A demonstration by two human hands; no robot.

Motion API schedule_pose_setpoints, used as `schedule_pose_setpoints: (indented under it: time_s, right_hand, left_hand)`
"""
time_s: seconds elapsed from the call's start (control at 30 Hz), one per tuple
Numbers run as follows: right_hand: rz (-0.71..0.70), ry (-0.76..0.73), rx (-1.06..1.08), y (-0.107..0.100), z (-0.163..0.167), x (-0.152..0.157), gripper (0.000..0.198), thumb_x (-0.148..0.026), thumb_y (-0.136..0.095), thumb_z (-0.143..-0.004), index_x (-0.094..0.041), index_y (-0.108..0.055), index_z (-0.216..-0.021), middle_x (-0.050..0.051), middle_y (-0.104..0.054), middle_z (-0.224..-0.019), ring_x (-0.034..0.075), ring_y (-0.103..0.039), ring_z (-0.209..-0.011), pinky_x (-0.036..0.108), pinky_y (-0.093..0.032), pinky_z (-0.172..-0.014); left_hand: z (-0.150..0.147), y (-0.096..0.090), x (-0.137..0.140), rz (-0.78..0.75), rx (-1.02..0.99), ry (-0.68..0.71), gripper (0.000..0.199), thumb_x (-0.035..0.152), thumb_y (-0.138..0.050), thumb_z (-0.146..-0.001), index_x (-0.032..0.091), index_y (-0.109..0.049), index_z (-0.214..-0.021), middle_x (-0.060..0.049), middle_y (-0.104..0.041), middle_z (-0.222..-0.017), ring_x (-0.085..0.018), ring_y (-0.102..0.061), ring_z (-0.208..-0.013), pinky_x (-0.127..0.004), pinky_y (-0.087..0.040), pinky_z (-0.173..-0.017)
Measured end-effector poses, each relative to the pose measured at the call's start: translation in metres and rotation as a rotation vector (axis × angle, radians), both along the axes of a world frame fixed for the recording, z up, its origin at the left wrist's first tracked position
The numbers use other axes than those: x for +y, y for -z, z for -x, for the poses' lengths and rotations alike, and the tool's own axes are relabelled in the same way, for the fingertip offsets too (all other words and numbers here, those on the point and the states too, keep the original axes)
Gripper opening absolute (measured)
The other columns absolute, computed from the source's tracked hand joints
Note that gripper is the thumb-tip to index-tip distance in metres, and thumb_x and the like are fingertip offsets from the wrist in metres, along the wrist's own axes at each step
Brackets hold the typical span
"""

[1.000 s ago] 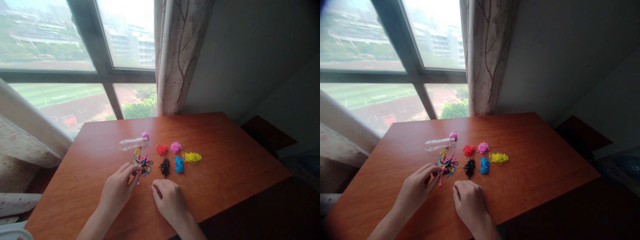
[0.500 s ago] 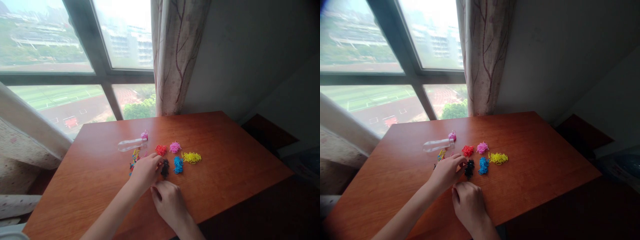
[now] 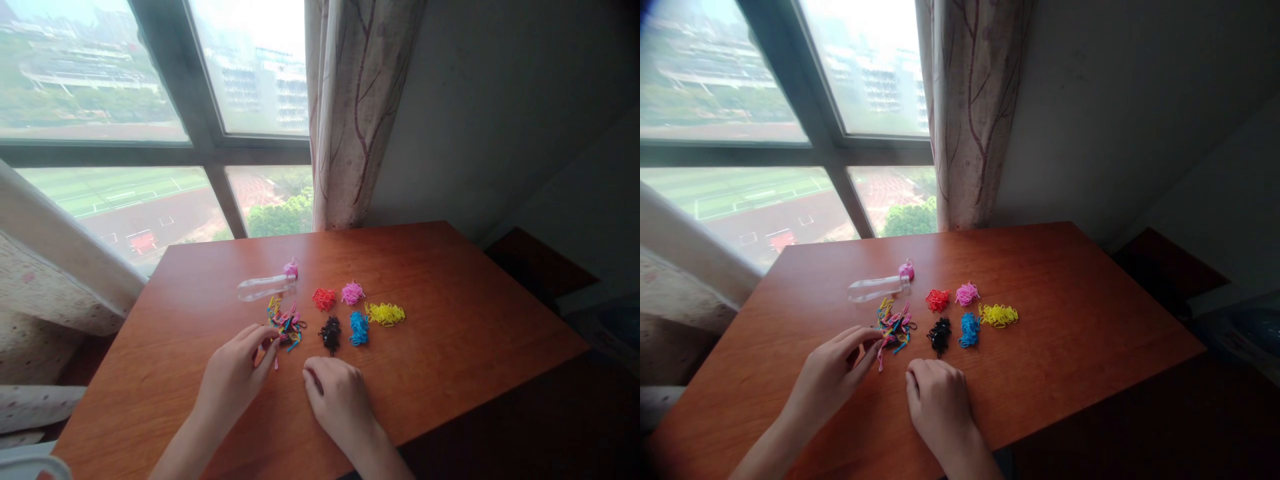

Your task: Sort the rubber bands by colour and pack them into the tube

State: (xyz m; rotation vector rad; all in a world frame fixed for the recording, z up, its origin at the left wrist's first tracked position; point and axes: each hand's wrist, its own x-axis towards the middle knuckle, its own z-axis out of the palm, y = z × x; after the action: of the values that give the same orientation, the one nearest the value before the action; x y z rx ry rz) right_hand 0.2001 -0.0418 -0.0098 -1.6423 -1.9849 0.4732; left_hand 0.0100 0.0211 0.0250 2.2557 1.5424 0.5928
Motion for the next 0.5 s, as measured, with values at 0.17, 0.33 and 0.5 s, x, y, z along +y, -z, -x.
schedule_pose_setpoints:
  time_s: [0.17, 0.33, 0.5]
  right_hand:
    - [0.022, 0.016, -0.051, -0.003, 0.005, 0.005, 0.011, -0.015, -0.056, -0.089, -0.024, -0.06, -0.085, -0.003, -0.069, -0.079, 0.015, -0.063, -0.072, 0.026, -0.031, -0.062]
    - [0.047, 0.011, -0.087, -0.007, 0.015, 0.01, 0.01, -0.017, -0.058, -0.09, -0.024, -0.059, -0.083, -0.002, -0.069, -0.078, 0.015, -0.064, -0.073, 0.025, -0.032, -0.062]
    - [0.078, -0.024, -0.094, -0.01, 0.032, 0.014, 0.003, -0.023, -0.062, -0.088, -0.025, -0.06, -0.088, -0.002, -0.07, -0.082, 0.018, -0.065, -0.078, 0.026, -0.036, -0.064]
  left_hand:
    - [0.013, 0.02, -0.014, 0.004, -0.055, -0.021, 0.018, 0.031, -0.05, -0.091, 0.024, -0.066, -0.093, 0.003, -0.068, -0.079, -0.012, -0.06, -0.06, -0.022, -0.045, -0.061]
    - [0.016, 0.028, -0.015, 0.024, -0.067, -0.017, 0.017, 0.032, -0.051, -0.091, 0.024, -0.066, -0.092, 0.001, -0.07, -0.084, -0.015, -0.064, -0.069, -0.023, -0.048, -0.066]
    - [0.015, 0.027, -0.015, 0.046, -0.054, -0.028, 0.017, 0.031, -0.051, -0.09, 0.024, -0.066, -0.094, 0.0, -0.07, -0.087, -0.016, -0.065, -0.073, -0.025, -0.049, -0.068]
